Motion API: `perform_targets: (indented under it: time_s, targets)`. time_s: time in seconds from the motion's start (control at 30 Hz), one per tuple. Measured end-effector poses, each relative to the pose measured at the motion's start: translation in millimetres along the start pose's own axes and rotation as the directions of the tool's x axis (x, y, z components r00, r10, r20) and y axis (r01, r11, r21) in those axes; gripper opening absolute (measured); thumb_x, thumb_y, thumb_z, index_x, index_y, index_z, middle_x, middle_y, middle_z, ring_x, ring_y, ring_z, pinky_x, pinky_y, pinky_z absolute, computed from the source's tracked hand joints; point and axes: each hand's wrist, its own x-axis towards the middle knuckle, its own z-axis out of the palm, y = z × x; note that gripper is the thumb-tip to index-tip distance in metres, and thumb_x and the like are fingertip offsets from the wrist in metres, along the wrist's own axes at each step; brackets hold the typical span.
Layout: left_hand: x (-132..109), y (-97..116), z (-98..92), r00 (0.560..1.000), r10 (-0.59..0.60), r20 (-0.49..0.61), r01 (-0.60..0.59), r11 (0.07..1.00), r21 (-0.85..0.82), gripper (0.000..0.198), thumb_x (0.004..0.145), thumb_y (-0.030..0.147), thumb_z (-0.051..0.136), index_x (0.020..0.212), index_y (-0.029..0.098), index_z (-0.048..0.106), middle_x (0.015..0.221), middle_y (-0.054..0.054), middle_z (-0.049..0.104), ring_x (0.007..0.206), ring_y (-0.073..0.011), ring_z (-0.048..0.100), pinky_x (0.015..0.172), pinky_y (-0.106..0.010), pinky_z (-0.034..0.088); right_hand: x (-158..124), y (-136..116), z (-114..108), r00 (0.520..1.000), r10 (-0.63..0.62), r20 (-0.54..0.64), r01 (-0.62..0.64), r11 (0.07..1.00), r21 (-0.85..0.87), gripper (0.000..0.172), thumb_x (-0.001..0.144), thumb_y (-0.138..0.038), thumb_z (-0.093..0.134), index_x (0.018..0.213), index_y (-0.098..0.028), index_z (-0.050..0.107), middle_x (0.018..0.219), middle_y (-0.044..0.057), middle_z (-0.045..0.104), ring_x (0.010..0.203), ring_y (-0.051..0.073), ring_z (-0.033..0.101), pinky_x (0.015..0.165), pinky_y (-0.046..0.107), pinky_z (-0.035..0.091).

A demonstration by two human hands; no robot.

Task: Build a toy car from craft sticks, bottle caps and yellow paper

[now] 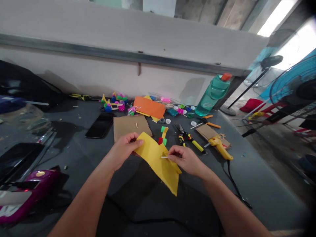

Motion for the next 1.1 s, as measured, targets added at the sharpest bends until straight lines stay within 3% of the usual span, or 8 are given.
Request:
perform_targets:
  time_s: [0.13, 0.27, 0.4, 0.6, 0.77, 0.93, 1.03, 1.1]
  targets:
    - [2, -3, 8.7, 0.99, 0.077, -0.122, -0.112, 0.943, -0.313, 0.031, 0.077, 0.046, 0.062, 0.092, 0.018, 0.058, 0.087, -0.004, 0.067, 0.075, -0.0159, 0.064, 0.067, -0.028, 0.051, 2, -4, 13, 0.969, 0.144, -0.199, -0.102, 0.973, 0.208, 0.016, 0.075, -0.033, 0.062, 0.068, -0.018, 0.06, 0.058, -0.003, 0.057, 0.054, 0.011, 0.048, 0.05, 0.022, 0.037]
    - [-9, -8, 38.4, 0.986, 0.144, 0.08, -0.101, 0.91, -0.401, 0.051, 0.078, 0.053, 0.059, 0.115, 0.019, 0.054, 0.106, -0.012, 0.067, 0.092, -0.0241, 0.064, 0.077, -0.036, 0.051, 2, -9, 31, 0.883, 0.256, -0.394, -0.087, 0.912, 0.4, 0.02, 0.073, -0.038, 0.064, 0.071, -0.018, 0.062, 0.065, 0.0, 0.061, 0.06, 0.013, 0.053, 0.056, 0.025, 0.043]
    - [-19, -11, 58.2, 0.982, 0.035, 0.183, 0.024, 0.949, -0.314, 0.048, 0.07, 0.042, 0.07, 0.108, 0.015, 0.061, 0.101, -0.013, 0.069, 0.093, -0.0275, 0.064, 0.076, -0.037, 0.051, 1, -12, 42, 0.884, 0.231, -0.406, -0.058, 0.917, 0.395, 0.019, 0.073, -0.038, 0.065, 0.072, -0.019, 0.063, 0.066, 0.0, 0.062, 0.061, 0.014, 0.055, 0.058, 0.026, 0.045]
    - [-18, -11, 58.5, 0.991, -0.132, 0.024, 0.128, 0.874, -0.469, 0.029, 0.07, 0.029, 0.065, 0.097, 0.016, 0.065, 0.097, -0.01, 0.071, 0.087, -0.0263, 0.066, 0.072, -0.036, 0.053, 2, -12, 44, 0.917, 0.205, -0.342, -0.03, 0.891, 0.454, 0.021, 0.076, -0.04, 0.063, 0.074, -0.02, 0.059, 0.073, 0.002, 0.063, 0.066, 0.017, 0.058, 0.057, 0.028, 0.051]
    - [-19, -20, 76.1, 0.996, -0.065, 0.054, 0.084, 0.828, -0.554, 0.039, 0.075, 0.036, 0.066, 0.107, 0.014, 0.06, 0.11, -0.013, 0.067, 0.098, -0.0265, 0.064, 0.086, -0.038, 0.051, 4, -9, 39, 0.862, 0.162, -0.48, 0.015, 0.939, 0.344, 0.019, 0.08, -0.038, 0.06, 0.075, -0.02, 0.056, 0.07, 0.001, 0.06, 0.065, 0.015, 0.056, 0.06, 0.027, 0.047]
    - [-17, -13, 60.6, 0.964, 0.26, -0.056, -0.266, 0.929, -0.257, 0.053, 0.082, 0.036, 0.059, 0.13, 0.02, 0.045, 0.129, -0.013, 0.056, 0.116, -0.0284, 0.054, 0.094, -0.042, 0.046, 4, -2, 15, 0.86, 0.037, -0.509, 0.009, 0.996, 0.087, 0.014, 0.081, -0.031, 0.058, 0.073, -0.02, 0.054, 0.066, -0.001, 0.056, 0.059, 0.013, 0.051, 0.055, 0.024, 0.04]
    - [-16, -5, 39.5, 0.76, 0.563, -0.324, -0.475, 0.822, 0.315, 0.065, 0.077, 0.033, 0.064, 0.136, 0.023, 0.038, 0.138, -0.012, 0.046, 0.13, -0.0309, 0.039, 0.104, -0.047, 0.035, 2, -1, 3, 0.957, -0.166, -0.24, 0.131, 0.98, -0.153, 0.009, 0.084, -0.02, 0.052, 0.075, -0.02, 0.055, 0.072, 0.0, 0.058, 0.066, 0.013, 0.054, 0.061, 0.024, 0.04]
    - [-16, -5, 30.9, 0.68, 0.713, -0.171, -0.492, 0.616, 0.615, 0.055, 0.077, 0.028, 0.064, 0.13, 0.024, 0.048, 0.141, -0.009, 0.044, 0.136, -0.0321, 0.029, 0.111, -0.052, 0.019, 0, -3, -1, 0.966, -0.258, -0.017, 0.239, 0.917, -0.32, 0.012, 0.085, -0.012, 0.047, 0.077, -0.019, 0.055, 0.075, 0.001, 0.058, 0.071, 0.014, 0.054, 0.065, 0.025, 0.04]
